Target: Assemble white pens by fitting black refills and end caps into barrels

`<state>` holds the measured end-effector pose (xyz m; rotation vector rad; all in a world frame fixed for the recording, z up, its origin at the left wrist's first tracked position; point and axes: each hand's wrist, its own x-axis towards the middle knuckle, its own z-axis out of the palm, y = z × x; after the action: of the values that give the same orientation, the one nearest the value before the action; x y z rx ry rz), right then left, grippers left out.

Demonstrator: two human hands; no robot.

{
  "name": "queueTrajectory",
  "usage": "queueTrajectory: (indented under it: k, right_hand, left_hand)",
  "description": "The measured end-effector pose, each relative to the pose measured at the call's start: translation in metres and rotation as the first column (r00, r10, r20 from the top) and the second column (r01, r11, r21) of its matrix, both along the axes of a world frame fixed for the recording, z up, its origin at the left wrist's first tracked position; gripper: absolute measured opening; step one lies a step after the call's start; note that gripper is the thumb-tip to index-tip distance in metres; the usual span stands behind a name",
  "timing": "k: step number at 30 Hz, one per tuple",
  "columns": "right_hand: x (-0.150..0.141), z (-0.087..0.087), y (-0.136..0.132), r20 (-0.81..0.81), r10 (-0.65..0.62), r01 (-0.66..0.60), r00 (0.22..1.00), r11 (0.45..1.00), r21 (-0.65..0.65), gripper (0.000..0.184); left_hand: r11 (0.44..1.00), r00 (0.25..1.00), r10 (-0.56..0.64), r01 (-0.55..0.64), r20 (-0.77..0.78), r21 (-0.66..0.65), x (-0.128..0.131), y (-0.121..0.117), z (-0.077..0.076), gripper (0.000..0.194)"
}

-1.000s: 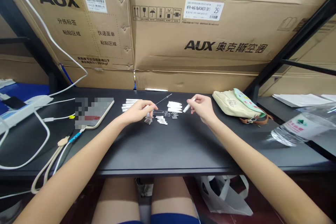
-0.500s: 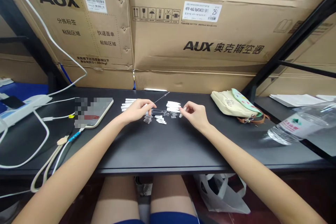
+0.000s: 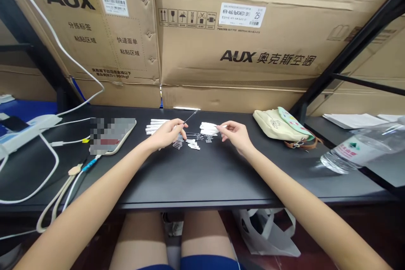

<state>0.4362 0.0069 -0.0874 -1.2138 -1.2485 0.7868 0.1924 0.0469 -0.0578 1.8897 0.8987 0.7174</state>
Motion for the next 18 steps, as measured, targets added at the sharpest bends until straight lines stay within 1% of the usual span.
queueTrajectory:
  k: [2, 4, 7, 9, 11, 13, 15, 18]
  right_hand:
    - [0.001, 0.001, 0.001, -0.086, 0.010, -0.013, 0.996, 0.999, -0.036, 0.032]
    - [0.002, 0.001, 0.002, -0.165, -0.002, -0.006, 0.986, 0.999, -0.048, 0.031]
    - [0.008, 0.002, 0.004, -0.266, -0.074, 0.060, 0.961, 0.997, -0.057, 0.030]
    - [0.014, 0.003, 0.006, -0.306, -0.123, 0.110, 0.944, 0.992, -0.061, 0.030]
    - [0.021, 0.003, 0.007, -0.326, -0.154, 0.143, 0.933, 0.988, -0.058, 0.030]
    - [0.028, 0.002, 0.008, -0.342, -0.173, 0.162, 0.924, 0.985, -0.063, 0.029]
    - [0.031, 0.001, 0.008, -0.364, -0.186, 0.168, 0.913, 0.983, -0.081, 0.029]
    - [0.030, -0.001, 0.007, -0.400, -0.177, 0.147, 0.899, 0.983, -0.107, 0.029]
  left_hand:
    - [0.999, 0.999, 0.005, -0.003, -0.031, 0.049, -0.002, 0.001, -0.001, 0.027]
    - [0.984, 0.994, 0.035, -0.016, -0.105, 0.178, -0.004, 0.003, -0.001, 0.029]
    - [0.913, 0.966, 0.114, -0.010, -0.233, 0.407, -0.002, 0.009, -0.002, 0.028]
    - [0.874, 0.942, 0.129, 0.040, -0.310, 0.485, 0.005, 0.015, -0.001, 0.029]
    - [0.852, 0.915, 0.114, 0.110, -0.386, 0.512, 0.014, 0.024, 0.004, 0.030]
    - [0.843, 0.885, 0.102, 0.166, -0.454, 0.512, 0.020, 0.033, 0.012, 0.030]
    - [0.858, 0.856, 0.059, 0.220, -0.513, 0.465, 0.021, 0.042, 0.021, 0.027]
    - [0.885, 0.822, 0.025, 0.246, -0.568, 0.395, 0.009, 0.051, 0.030, 0.024]
